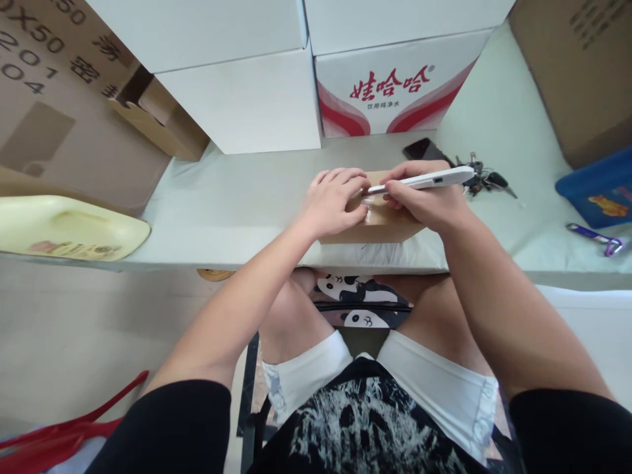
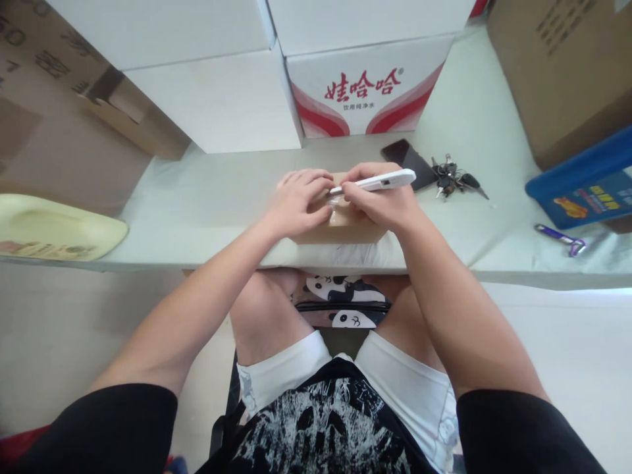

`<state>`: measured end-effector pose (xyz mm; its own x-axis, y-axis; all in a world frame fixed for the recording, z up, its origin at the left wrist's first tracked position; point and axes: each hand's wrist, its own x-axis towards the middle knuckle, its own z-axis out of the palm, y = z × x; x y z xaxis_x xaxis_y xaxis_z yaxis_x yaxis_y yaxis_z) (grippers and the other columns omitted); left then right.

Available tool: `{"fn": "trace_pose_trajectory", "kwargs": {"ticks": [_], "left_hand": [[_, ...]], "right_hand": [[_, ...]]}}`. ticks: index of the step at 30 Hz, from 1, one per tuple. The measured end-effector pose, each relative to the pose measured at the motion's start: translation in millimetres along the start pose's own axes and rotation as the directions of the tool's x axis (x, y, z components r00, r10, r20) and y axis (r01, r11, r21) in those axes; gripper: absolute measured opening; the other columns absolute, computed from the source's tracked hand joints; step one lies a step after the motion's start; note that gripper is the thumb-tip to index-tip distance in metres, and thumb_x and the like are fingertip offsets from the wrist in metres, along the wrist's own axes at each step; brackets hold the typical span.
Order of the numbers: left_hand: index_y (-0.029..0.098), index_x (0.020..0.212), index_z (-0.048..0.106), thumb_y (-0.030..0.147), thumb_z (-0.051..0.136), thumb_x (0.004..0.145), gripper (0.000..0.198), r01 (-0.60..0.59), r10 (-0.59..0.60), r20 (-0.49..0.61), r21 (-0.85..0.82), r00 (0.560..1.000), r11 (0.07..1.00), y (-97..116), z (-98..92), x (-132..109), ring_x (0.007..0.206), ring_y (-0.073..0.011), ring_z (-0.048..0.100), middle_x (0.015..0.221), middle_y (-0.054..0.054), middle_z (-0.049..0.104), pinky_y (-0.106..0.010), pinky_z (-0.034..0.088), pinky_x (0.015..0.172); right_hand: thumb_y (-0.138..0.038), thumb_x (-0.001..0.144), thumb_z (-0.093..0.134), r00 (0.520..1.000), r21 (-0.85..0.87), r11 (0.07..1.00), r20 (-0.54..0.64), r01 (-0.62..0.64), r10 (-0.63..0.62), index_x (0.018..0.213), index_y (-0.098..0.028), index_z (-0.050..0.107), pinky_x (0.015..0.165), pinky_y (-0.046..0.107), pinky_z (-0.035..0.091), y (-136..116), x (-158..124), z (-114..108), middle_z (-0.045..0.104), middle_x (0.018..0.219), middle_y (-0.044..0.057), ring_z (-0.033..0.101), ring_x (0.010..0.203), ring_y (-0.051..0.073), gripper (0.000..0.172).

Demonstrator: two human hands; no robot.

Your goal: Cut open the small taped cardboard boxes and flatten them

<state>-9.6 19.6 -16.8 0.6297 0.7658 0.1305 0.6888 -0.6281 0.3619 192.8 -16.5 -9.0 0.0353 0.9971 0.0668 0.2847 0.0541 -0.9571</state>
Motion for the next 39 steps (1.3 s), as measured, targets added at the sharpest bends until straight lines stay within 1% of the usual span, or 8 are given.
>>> {"fn": "trace_pose_trajectory", "kwargs": {"ticks": [4,8,13,19,25,28,34,39], "left_hand": [[0.027,0.123,0.068,0.035,0.057,0.093,0.033,0.000,0.000,-0.003,0.007,1.000,1.000,0.5,-0.1,0.0,0.139,-0.0256,0.057,0.148,-0.004,0.065,-0.044,0.035,0.122],[0.028,0.125,0.068,0.034,0.058,0.092,0.035,-0.001,0.001,0.000,0.009,1.000,1.000,-0.2,0.5,0.3,0.140,-0.0258,0.056,0.149,-0.003,0.064,-0.044,0.035,0.123],[0.028,0.126,0.068,0.033,0.061,0.091,0.036,0.016,-0.016,0.018,-0.001,1.000,1.000,-0.8,-0.4,2.0,0.141,-0.0267,0.055,0.150,-0.004,0.063,-0.044,0.035,0.123],[0.031,0.132,0.068,0.035,0.054,0.101,0.035,0.027,-0.027,0.048,0.010,0.998,1.000,-1.5,0.1,4.0,0.143,-0.0262,0.054,0.151,-0.004,0.062,-0.046,0.034,0.123],[0.031,0.128,0.071,0.038,0.056,0.101,0.032,0.035,-0.036,0.051,0.027,0.998,0.999,0.3,0.7,3.8,0.142,-0.0270,0.054,0.150,-0.004,0.062,-0.046,0.033,0.123],[0.030,0.129,0.071,0.038,0.057,0.100,0.033,0.046,-0.046,0.063,0.011,0.997,0.999,1.2,-0.2,4.6,0.143,-0.0269,0.053,0.151,-0.005,0.062,-0.046,0.032,0.124],[0.030,0.129,0.072,0.037,0.059,0.099,0.033,0.067,-0.066,0.076,-0.009,0.995,0.998,1.7,-1.6,5.7,0.144,-0.0272,0.052,0.152,-0.005,0.061,-0.046,0.032,0.124],[0.030,0.128,0.072,0.037,0.059,0.099,0.033,0.051,-0.050,0.072,-0.004,0.996,0.999,-0.6,0.3,5.7,0.144,-0.0274,0.052,0.152,-0.004,0.061,-0.047,0.032,0.124]], "right_hand": [[-0.025,0.076,0.075,0.999,-0.020,0.999,0.015,-0.043,0.044,0.076,-0.021,0.075,0.046,0.026,0.046,-3.6,0.7,-0.1,0.071,0.066,0.003,0.060,0.053,0.014,0.004],[-0.023,0.076,0.074,0.998,-0.055,0.998,0.053,-0.039,0.042,0.077,-0.021,0.075,0.045,0.028,0.044,-1.3,4.5,2.7,0.068,0.063,0.003,0.059,0.052,0.015,0.003],[-0.022,0.075,0.072,0.997,-0.070,0.996,0.051,-0.048,0.052,0.077,-0.020,0.075,0.045,0.027,0.041,0.3,6.4,3.1,0.066,0.060,0.002,0.057,0.051,0.014,0.004],[-0.019,0.072,0.072,0.992,-0.094,0.992,0.084,-0.090,0.098,0.077,-0.019,0.075,0.045,0.025,0.040,-5.8,4.7,-0.1,0.066,0.062,0.003,0.056,0.053,0.013,0.006],[-0.017,0.071,0.069,0.981,-0.145,0.977,0.099,-0.153,0.168,0.076,-0.019,0.074,0.044,0.025,0.039,-7.6,9.2,2.5,0.065,0.059,0.002,0.056,0.051,0.013,0.008],[-0.016,0.072,0.066,0.980,-0.158,0.975,0.097,-0.155,0.172,0.077,-0.019,0.075,0.046,0.024,0.039,-5.6,11.3,3.2,0.064,0.058,0.001,0.056,0.051,0.013,0.010],[-0.016,0.073,0.064,0.984,-0.172,0.978,0.113,-0.117,0.138,0.075,-0.019,0.070,0.049,0.025,0.040,-3.4,11.5,3.3,0.061,0.057,-0.001,0.055,0.053,0.013,0.008],[-0.016,0.072,0.063,0.983,-0.185,0.976,0.117,-0.118,0.141,0.073,-0.020,0.067,0.050,0.026,0.038,-3.8,11.5,2.8,0.059,0.057,-0.001,0.053,0.053,0.013,0.006]]}}
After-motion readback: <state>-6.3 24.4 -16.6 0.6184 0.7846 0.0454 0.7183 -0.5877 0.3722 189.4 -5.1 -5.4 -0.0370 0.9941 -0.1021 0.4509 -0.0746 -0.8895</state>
